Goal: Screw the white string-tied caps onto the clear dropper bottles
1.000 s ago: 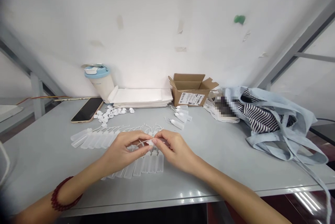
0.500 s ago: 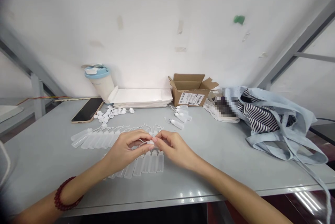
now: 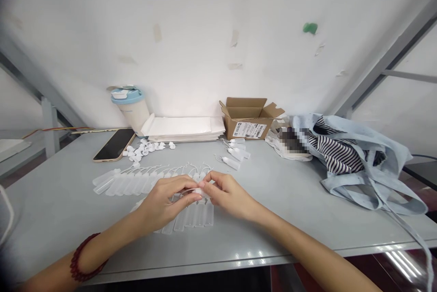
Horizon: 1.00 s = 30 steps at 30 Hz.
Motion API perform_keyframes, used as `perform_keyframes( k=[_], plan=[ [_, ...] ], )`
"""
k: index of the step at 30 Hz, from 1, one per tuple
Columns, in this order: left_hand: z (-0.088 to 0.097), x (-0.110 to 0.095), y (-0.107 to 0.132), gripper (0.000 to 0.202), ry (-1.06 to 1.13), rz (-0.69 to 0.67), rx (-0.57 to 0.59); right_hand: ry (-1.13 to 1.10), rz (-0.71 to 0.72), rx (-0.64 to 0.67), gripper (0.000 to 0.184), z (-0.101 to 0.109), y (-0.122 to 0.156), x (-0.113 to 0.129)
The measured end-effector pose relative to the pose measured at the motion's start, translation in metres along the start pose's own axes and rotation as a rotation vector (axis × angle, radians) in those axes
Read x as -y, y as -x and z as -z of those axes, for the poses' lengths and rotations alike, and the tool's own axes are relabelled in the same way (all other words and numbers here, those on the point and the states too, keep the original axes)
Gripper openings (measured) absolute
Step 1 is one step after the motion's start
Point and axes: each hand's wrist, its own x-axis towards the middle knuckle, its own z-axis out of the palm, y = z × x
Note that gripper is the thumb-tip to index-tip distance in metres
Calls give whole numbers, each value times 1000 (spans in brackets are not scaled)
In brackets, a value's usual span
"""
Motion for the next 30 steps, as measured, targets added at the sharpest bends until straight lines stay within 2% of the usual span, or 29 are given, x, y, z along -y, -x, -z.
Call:
perform_keyframes(
  k=[3, 6, 8, 11, 14, 16, 18, 22, 24, 26, 30],
  plan=[
    [-1, 2, 1, 9, 23, -32, -31, -151, -60, 71, 34, 2, -1, 0],
    [1, -1, 0, 10, 153, 86, -43, -157, 26, 67, 33, 3, -1, -1],
    [4, -4, -2, 11, 270, 217, -54, -42, 135, -13, 30, 3, -1, -2],
    [11, -6, -7, 17, 439, 384, -88, 289, 348, -186, 23, 7, 0, -6],
    [16, -6, -9, 21, 551, 449, -67, 595, 618, -292, 20, 10, 0, -11],
    [16, -5, -9, 21, 566, 444, -58, 667, 718, -311, 20, 10, 0, -13],
    [14, -4, -7, 19, 516, 404, -85, 627, 683, -297, 22, 10, 0, -12],
    [8, -1, -3, 14, 289, 239, -163, 358, 384, -208, 36, 8, 0, -6],
    [7, 0, -3, 14, 270, 232, -171, 251, 304, -170, 40, 8, 0, -4],
    [8, -1, -4, 16, 339, 300, -145, 235, 321, -178, 37, 8, 0, -5],
    [13, -5, -6, 26, 435, 403, -51, 411, 494, -273, 23, 9, -1, -9]
  ],
)
